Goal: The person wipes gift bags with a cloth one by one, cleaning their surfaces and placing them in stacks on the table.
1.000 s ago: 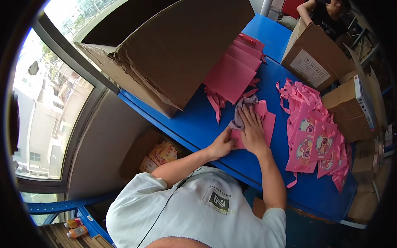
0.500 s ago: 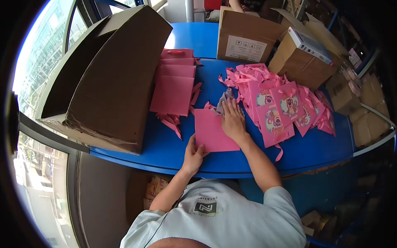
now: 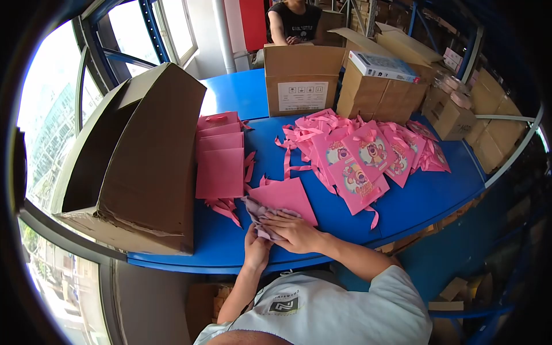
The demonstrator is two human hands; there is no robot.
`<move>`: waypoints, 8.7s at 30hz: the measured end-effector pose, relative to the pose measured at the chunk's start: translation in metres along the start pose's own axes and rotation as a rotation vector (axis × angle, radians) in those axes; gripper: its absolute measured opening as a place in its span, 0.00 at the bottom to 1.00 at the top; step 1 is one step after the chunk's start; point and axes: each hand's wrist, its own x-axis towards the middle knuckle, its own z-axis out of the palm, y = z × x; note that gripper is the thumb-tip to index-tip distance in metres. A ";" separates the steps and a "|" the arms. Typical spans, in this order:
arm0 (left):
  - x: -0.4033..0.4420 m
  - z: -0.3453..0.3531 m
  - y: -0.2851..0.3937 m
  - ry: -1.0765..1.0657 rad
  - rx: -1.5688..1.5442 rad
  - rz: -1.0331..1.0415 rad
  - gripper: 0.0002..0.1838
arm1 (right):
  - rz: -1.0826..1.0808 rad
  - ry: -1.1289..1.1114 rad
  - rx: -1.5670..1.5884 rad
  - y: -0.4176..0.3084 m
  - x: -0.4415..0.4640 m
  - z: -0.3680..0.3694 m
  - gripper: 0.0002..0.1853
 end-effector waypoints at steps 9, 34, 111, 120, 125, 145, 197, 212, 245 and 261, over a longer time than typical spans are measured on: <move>0.000 -0.002 0.017 -0.090 -0.023 -0.079 0.23 | 0.339 0.148 -0.263 0.029 -0.043 -0.025 0.30; -0.076 0.154 0.035 -0.132 0.190 0.264 0.26 | 0.023 0.923 -0.008 0.051 -0.097 -0.139 0.21; 0.004 0.062 -0.020 0.259 0.438 0.132 0.12 | 0.260 0.004 -0.346 0.106 -0.005 -0.029 0.40; 0.007 0.059 -0.026 0.336 0.375 0.194 0.12 | 0.284 -0.021 -0.281 0.072 -0.066 -0.068 0.41; 0.014 0.029 -0.024 0.256 0.561 0.236 0.12 | 0.050 -0.163 -0.106 0.016 -0.087 -0.069 0.44; -0.027 0.056 0.050 0.270 0.328 0.521 0.29 | 0.266 0.256 0.531 0.045 -0.021 -0.147 0.14; 0.075 0.015 0.017 -0.065 0.314 0.183 0.29 | 0.202 0.133 -0.175 0.056 0.061 0.009 0.35; 0.059 0.018 0.025 0.141 0.375 0.047 0.28 | 0.043 0.167 -0.102 0.016 -0.023 -0.047 0.25; 0.068 0.036 0.080 0.543 1.679 0.995 0.38 | 0.409 0.470 -0.168 0.034 -0.155 -0.099 0.13; 0.144 0.021 0.096 0.632 1.977 0.520 0.32 | 0.456 0.483 0.103 0.058 -0.172 -0.091 0.19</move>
